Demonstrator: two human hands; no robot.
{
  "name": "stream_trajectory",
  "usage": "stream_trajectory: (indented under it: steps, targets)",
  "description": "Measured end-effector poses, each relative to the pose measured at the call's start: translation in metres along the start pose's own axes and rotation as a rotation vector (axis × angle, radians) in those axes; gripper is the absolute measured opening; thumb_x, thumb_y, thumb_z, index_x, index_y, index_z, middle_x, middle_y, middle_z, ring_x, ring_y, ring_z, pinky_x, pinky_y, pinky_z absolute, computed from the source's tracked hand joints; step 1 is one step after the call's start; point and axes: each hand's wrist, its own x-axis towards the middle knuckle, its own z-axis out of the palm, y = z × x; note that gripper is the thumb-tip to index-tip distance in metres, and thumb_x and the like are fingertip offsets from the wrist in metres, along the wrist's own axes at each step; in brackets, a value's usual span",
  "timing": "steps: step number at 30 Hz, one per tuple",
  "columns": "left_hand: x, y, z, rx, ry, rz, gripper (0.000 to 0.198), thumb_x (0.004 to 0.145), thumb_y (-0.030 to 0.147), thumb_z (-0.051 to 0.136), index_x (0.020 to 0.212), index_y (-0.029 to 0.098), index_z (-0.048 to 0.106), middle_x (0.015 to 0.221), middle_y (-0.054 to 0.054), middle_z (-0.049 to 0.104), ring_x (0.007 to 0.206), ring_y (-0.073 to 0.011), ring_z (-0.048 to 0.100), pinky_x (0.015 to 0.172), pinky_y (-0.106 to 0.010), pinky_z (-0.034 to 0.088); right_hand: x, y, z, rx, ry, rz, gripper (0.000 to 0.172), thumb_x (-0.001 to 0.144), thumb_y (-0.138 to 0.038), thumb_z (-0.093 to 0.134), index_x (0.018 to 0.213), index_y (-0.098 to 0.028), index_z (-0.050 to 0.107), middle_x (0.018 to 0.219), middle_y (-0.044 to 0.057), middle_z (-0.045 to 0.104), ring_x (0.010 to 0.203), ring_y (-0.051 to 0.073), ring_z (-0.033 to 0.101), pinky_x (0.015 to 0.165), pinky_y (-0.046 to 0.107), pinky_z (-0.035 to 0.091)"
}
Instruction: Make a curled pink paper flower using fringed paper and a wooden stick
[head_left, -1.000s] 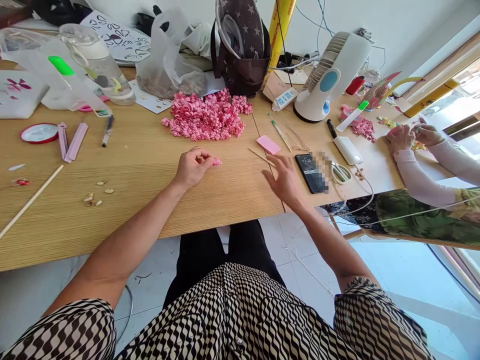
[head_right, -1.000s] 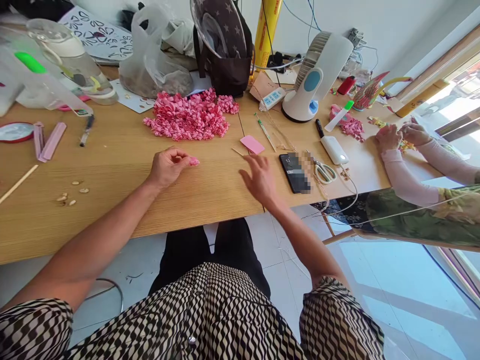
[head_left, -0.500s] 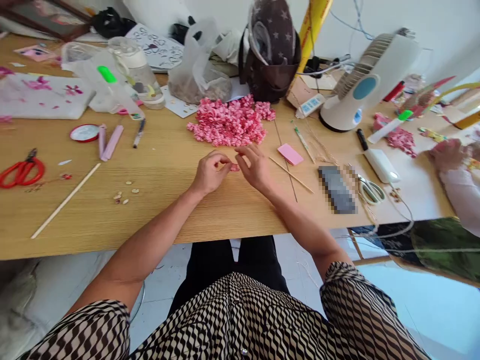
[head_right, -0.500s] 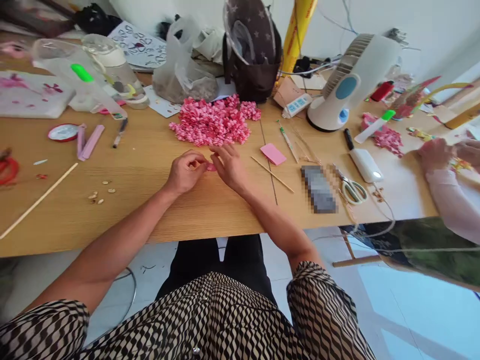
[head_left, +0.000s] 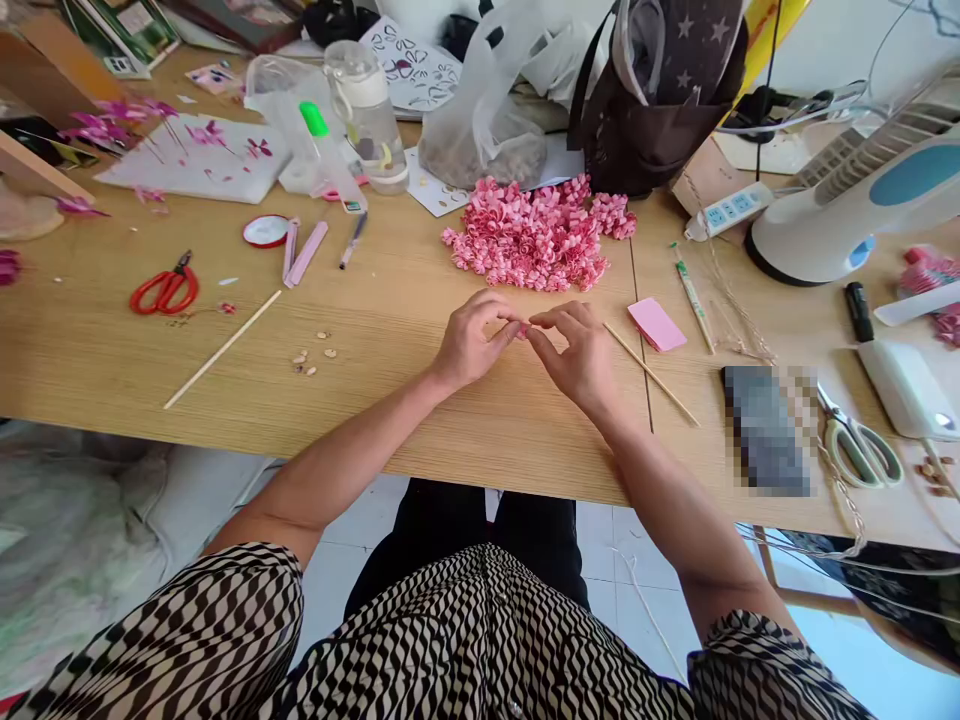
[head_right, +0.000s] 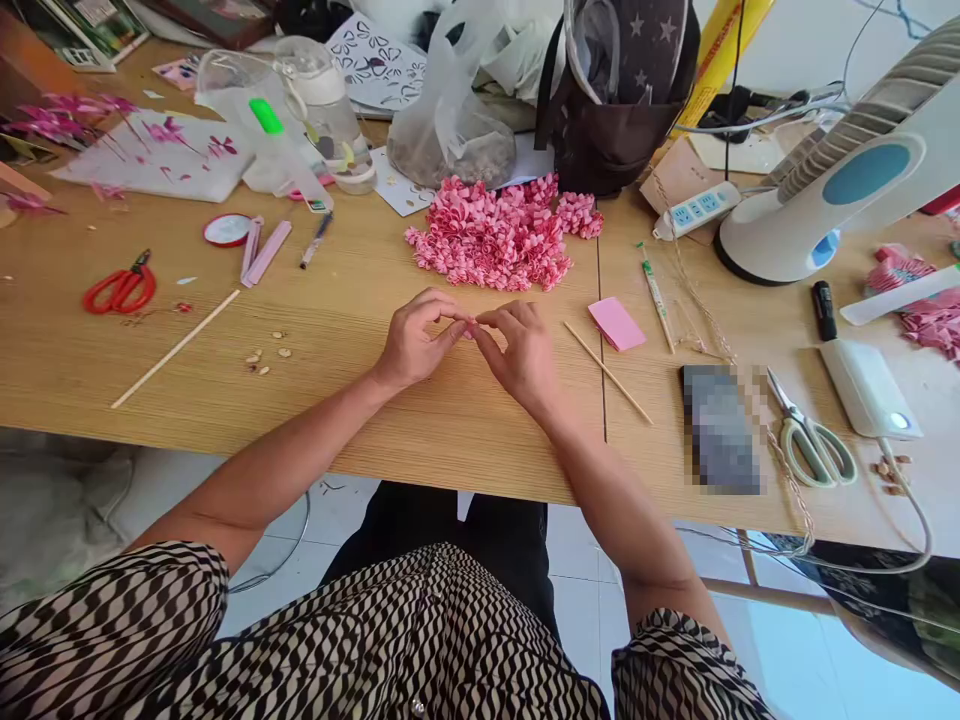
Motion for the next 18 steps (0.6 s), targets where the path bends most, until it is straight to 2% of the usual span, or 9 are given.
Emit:
stream_trajectory:
  steps: [6,11,18]
  targets:
    - [-0.0007,0.0019,-0.0002,0.005,-0.021,0.039,0.015,0.092,0.031,0.060,0.085,0.019,0.066,0.088,-0.004,0.064,0.087,-0.0152,0.062,0.081,-0.030,0.050,0.0007,0.0024,0.0017,0.039,-0.019,0.042,0.012,0.088,-0.033,0.063,0.087,-0.023,0.069,0.085,0.003,0.066,0.085,0.020,0.059,0.077,0.038,0.047]
    - [-0.0011,0.0041,-0.0007,-0.026,-0.044,0.041,0.016,0.093,0.031,0.059,0.086,0.019,0.066,0.089,-0.004,0.064,0.088,-0.0152,0.061,0.081,-0.030,0.049,0.0004,0.0036,0.0011,0.040,-0.032,0.012,0.010,0.089,-0.029,0.062,0.085,-0.021,0.067,0.084,0.004,0.065,0.084,0.019,0.059,0.077,0.037,0.047]
    - [0.0006,0.0048,-0.0012,-0.119,-0.069,-0.076,0.017,0.090,0.031,0.062,0.080,0.019,0.068,0.085,-0.003,0.066,0.081,-0.0139,0.060,0.069,-0.027,0.045,0.0002,0.0029,0.0006,0.022,-0.033,0.013,0.011,0.090,-0.029,0.060,0.082,-0.022,0.063,0.083,0.003,0.065,0.082,0.019,0.058,0.076,0.037,0.046]
